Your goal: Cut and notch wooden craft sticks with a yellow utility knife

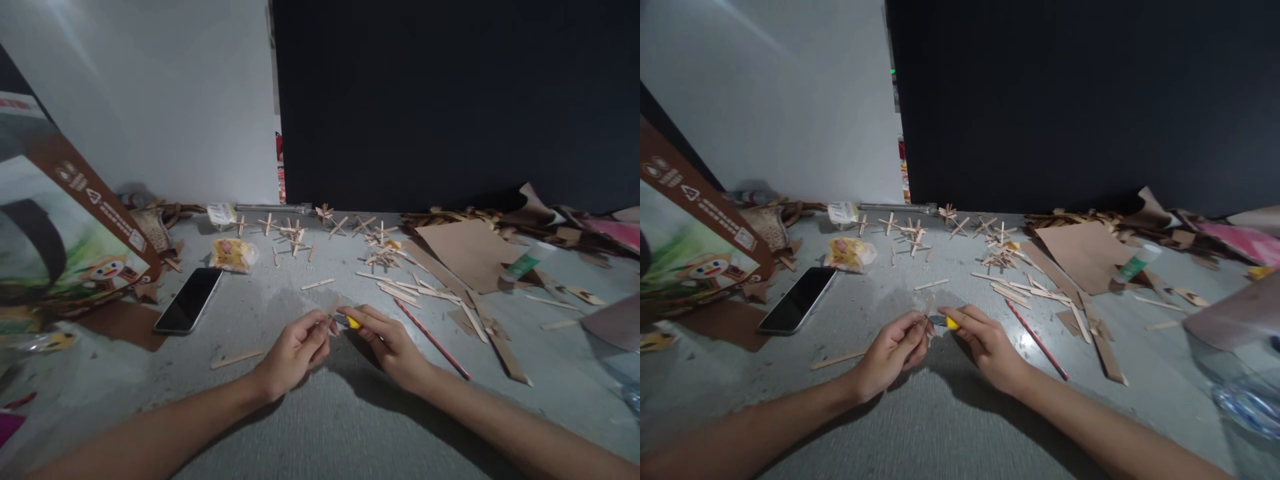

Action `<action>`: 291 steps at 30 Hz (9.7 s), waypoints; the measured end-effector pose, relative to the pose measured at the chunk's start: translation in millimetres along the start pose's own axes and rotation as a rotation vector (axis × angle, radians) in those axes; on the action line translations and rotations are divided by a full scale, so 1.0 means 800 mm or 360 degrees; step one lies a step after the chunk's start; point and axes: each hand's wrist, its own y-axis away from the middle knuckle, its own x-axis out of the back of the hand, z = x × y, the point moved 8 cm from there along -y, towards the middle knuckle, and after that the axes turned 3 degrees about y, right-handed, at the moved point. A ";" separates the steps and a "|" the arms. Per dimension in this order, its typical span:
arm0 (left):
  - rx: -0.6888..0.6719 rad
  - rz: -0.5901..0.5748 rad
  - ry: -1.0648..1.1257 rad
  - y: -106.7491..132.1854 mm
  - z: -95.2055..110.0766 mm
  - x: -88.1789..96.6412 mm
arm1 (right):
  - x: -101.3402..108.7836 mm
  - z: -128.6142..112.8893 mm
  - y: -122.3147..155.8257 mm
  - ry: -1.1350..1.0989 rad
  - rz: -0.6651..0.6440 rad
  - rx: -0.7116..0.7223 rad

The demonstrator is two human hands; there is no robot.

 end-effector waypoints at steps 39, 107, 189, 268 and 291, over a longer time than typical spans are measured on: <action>-0.0021 0.0090 -0.0069 0.012 0.004 -0.010 | 0.010 0.004 -0.002 0.0162 0.0106 -0.0060; -0.0099 0.0709 -0.0214 0.011 0.005 0.029 | -0.010 -0.012 -0.004 0.0263 -0.0374 -0.0710; -0.0313 0.0593 -0.0831 0.008 0.002 0.039 | -0.039 -0.019 -0.076 0.0020 -0.0419 -0.0777; -0.0206 0.0468 -0.0022 0.002 0.011 0.027 | 0.001 0.027 -0.088 0.0748 -0.0365 -0.0566; -0.0050 0.0508 -0.0038 -0.004 -0.004 0.031 | 0.022 -0.017 0.005 0.0682 -0.1018 -0.0311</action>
